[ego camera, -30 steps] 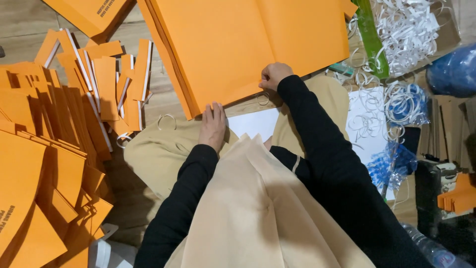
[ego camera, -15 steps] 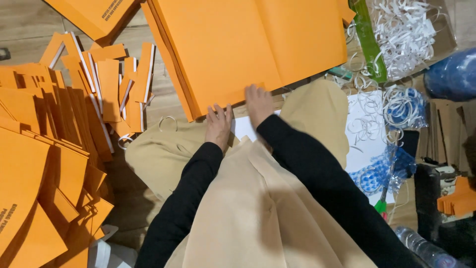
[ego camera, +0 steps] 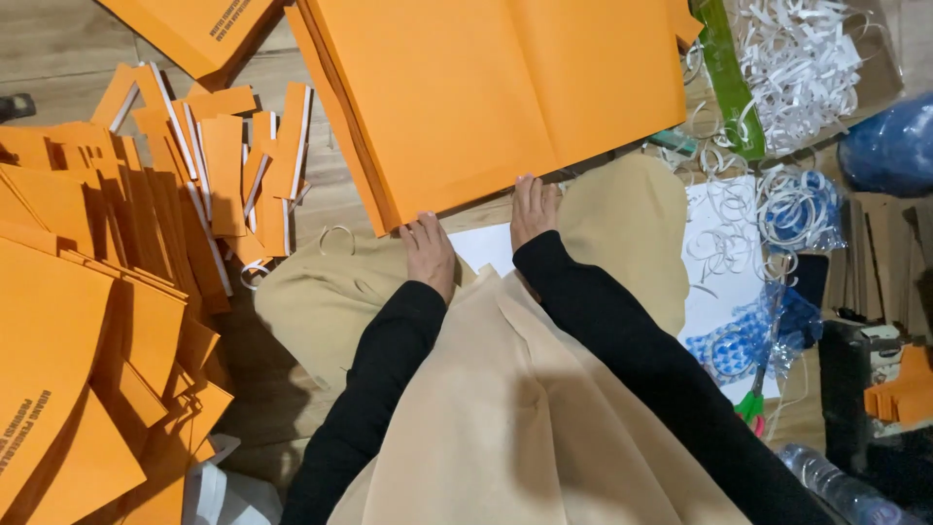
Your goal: Assembling orange paper folders by folding edges and applying adhesive strips.
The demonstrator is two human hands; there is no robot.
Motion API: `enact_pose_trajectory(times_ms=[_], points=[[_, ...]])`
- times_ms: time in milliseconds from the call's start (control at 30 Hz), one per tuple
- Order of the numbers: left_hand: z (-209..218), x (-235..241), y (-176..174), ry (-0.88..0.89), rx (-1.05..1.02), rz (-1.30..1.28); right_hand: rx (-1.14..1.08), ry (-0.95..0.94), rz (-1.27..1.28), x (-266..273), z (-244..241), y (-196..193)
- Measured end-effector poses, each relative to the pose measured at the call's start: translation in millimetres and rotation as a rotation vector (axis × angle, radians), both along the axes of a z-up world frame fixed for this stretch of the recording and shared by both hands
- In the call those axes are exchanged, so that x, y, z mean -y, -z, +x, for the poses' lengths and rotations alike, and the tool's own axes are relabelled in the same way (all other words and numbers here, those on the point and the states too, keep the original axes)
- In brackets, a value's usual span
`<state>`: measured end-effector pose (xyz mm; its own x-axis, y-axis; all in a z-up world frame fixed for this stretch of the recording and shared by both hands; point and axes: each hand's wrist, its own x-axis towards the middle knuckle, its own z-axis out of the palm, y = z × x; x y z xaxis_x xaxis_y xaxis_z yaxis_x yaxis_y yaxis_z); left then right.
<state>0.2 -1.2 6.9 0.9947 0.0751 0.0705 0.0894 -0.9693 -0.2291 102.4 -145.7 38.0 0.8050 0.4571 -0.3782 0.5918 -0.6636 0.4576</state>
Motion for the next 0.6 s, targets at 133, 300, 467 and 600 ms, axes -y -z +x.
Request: enact_pose_trajectory(times_ms=[133,300,467,600], points=[[5.7,-0.5,-2.1,-0.006,0.036,-0.028,-0.007,-0.016,0.069,3.7,5.4,-5.6],[20.7,-49.2,-53.6,-0.159,0.225,-0.638,-0.007,-0.055,0.488,29.2,48.0,74.4],[28.0,-178.0,-23.2,-0.544,0.354,-0.524,-0.052,0.064,0.589,24.7,63.6,55.9],[10.2,-238.0,28.0,-0.538,0.201,-0.329,-0.026,0.048,0.654,19.1,51.2,29.4]])
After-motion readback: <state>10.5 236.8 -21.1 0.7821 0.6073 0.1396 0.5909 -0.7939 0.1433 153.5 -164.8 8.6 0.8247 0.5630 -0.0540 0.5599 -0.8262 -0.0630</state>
